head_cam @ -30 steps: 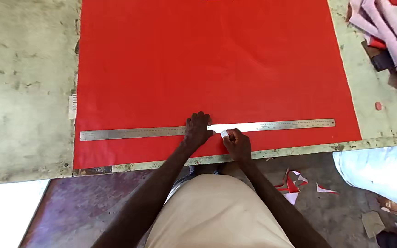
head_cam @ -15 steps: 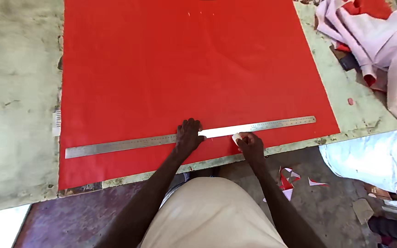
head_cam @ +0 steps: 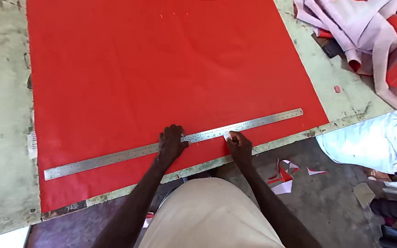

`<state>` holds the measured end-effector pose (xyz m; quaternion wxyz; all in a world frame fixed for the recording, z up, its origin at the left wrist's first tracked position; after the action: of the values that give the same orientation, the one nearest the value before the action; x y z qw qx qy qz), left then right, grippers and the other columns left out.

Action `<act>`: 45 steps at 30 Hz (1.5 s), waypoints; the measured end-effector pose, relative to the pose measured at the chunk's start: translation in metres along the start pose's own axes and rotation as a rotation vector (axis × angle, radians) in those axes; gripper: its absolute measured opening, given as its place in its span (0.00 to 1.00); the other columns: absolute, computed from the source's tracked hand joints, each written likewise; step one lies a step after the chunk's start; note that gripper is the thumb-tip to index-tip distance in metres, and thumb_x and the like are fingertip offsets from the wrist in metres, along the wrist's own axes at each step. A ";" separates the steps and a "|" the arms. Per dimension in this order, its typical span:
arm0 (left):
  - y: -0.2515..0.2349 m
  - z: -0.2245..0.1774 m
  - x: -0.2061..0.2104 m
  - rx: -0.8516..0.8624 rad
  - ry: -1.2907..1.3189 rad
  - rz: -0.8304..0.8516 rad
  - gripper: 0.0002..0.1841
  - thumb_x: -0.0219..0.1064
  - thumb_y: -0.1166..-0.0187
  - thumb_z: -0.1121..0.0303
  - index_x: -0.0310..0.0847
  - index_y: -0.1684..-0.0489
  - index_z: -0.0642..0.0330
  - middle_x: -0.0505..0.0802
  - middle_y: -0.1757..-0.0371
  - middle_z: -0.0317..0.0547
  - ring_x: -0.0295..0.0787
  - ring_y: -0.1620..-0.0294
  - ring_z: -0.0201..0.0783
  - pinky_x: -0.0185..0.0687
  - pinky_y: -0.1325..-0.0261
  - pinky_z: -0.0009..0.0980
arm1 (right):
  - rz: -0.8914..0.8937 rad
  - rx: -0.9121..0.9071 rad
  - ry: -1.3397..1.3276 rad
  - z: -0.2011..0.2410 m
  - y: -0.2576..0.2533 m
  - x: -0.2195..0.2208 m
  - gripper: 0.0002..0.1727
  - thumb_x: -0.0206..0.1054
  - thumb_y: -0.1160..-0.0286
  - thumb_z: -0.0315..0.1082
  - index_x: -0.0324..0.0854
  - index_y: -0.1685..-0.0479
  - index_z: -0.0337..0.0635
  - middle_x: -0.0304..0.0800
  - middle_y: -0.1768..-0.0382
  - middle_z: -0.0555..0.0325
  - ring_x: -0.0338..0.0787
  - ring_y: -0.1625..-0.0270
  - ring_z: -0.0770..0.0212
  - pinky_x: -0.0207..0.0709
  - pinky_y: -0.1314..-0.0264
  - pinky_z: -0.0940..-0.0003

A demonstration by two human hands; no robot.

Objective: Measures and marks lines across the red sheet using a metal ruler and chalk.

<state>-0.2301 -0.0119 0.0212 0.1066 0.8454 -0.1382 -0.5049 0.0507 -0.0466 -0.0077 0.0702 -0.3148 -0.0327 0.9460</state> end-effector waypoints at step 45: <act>0.010 0.008 -0.005 0.149 0.133 0.065 0.20 0.78 0.27 0.54 0.84 0.45 0.56 0.91 0.57 0.48 0.90 0.54 0.48 0.87 0.46 0.54 | 0.095 -0.211 0.337 -0.001 -0.065 -0.041 0.15 0.58 0.12 0.39 0.82 0.43 0.36 0.89 0.55 0.44 0.90 0.48 0.44 0.82 0.37 0.42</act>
<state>-0.2405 -0.0205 0.0250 0.0686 0.8776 -0.1954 -0.4323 0.0906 0.0114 0.0227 -0.0031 -0.4755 -0.1044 0.8735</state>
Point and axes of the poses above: each hand's wrist, its own y-axis away from the middle knuckle, its own x-axis out of the palm, z = x × y, the point moved 2 cm from there along -y, towards the middle knuckle
